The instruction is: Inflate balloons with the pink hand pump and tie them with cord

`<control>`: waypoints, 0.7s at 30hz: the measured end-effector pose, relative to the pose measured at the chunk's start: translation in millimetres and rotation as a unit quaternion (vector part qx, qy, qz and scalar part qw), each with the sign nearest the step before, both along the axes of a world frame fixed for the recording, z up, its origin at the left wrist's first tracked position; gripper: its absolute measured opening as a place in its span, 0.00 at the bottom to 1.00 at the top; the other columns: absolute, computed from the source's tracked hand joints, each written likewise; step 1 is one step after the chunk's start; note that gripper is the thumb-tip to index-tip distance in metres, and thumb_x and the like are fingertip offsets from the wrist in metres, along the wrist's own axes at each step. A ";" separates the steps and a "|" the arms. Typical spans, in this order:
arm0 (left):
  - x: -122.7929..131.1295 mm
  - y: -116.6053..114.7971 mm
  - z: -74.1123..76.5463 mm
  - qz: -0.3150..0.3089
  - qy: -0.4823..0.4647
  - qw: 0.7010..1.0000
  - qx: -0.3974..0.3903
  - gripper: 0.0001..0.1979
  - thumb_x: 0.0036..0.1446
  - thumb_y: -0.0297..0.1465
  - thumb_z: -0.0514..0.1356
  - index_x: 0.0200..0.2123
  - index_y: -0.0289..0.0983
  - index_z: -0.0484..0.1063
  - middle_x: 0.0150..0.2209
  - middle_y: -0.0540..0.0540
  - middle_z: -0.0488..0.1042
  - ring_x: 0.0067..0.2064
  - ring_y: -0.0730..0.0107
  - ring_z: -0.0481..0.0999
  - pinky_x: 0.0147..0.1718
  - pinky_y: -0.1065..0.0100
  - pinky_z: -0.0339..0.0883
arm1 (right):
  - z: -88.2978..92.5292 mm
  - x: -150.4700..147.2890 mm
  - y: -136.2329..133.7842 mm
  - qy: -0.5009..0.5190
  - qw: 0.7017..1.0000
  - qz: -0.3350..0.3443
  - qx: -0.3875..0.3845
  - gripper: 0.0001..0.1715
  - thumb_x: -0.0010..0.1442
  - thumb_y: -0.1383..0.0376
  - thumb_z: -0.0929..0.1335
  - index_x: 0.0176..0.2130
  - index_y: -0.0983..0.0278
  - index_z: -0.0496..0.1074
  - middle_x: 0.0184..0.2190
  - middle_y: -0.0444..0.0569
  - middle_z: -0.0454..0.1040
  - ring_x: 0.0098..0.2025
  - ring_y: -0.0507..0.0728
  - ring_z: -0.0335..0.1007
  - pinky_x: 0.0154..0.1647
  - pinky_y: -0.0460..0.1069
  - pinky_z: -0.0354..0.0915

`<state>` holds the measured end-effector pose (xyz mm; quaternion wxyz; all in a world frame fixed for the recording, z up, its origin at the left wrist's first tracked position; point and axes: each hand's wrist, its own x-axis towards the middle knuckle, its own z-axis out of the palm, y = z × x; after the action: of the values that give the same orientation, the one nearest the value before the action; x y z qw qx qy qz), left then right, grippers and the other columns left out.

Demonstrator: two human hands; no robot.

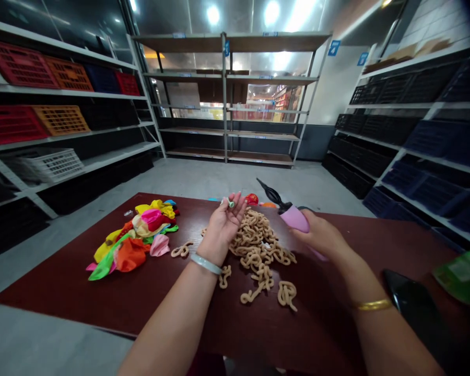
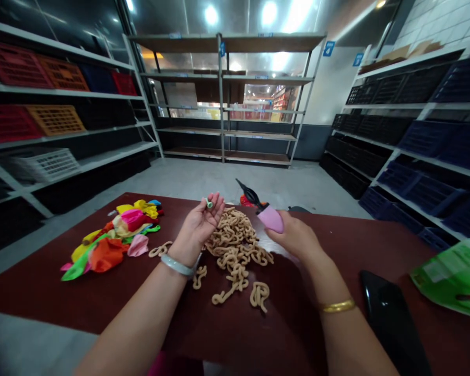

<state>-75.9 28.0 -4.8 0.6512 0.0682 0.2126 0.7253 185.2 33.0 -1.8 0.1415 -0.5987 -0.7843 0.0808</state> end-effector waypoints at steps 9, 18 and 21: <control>-8.3 6.3 -2.4 0.051 0.019 0.998 0.011 0.08 0.64 0.31 0.55 0.36 0.34 0.72 0.43 0.40 0.79 0.47 0.64 0.79 0.49 0.62 0.72 | 2.5 -36.7 -25.3 -0.032 0.994 0.106 0.008 0.33 0.55 0.43 0.66 0.52 0.59 0.67 0.40 0.52 0.77 0.40 0.64 0.74 0.33 0.51 0.57; -3.9 5.8 0.4 0.064 0.079 0.994 0.041 0.10 0.65 0.32 0.54 0.36 0.34 0.72 0.44 0.40 0.78 0.45 0.64 0.79 0.49 0.61 0.71 | -3.2 -33.1 -22.5 -0.023 0.993 0.116 0.017 0.30 0.54 0.41 0.66 0.45 0.59 0.70 0.37 0.51 0.78 0.36 0.62 0.74 0.29 0.50 0.56; 0.5 5.4 -2.9 0.070 0.128 0.987 0.072 0.09 0.63 0.33 0.57 0.36 0.33 0.72 0.44 0.39 0.78 0.45 0.63 0.79 0.49 0.60 0.71 | -4.9 -32.4 -22.3 -0.012 0.993 0.115 0.028 0.29 0.54 0.41 0.66 0.44 0.60 0.71 0.36 0.51 0.78 0.36 0.62 0.73 0.29 0.50 0.56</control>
<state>-75.4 33.4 -7.7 0.5599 0.1916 0.2457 0.7678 152.9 10.7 -6.7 0.1384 -0.5010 -0.8516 0.0677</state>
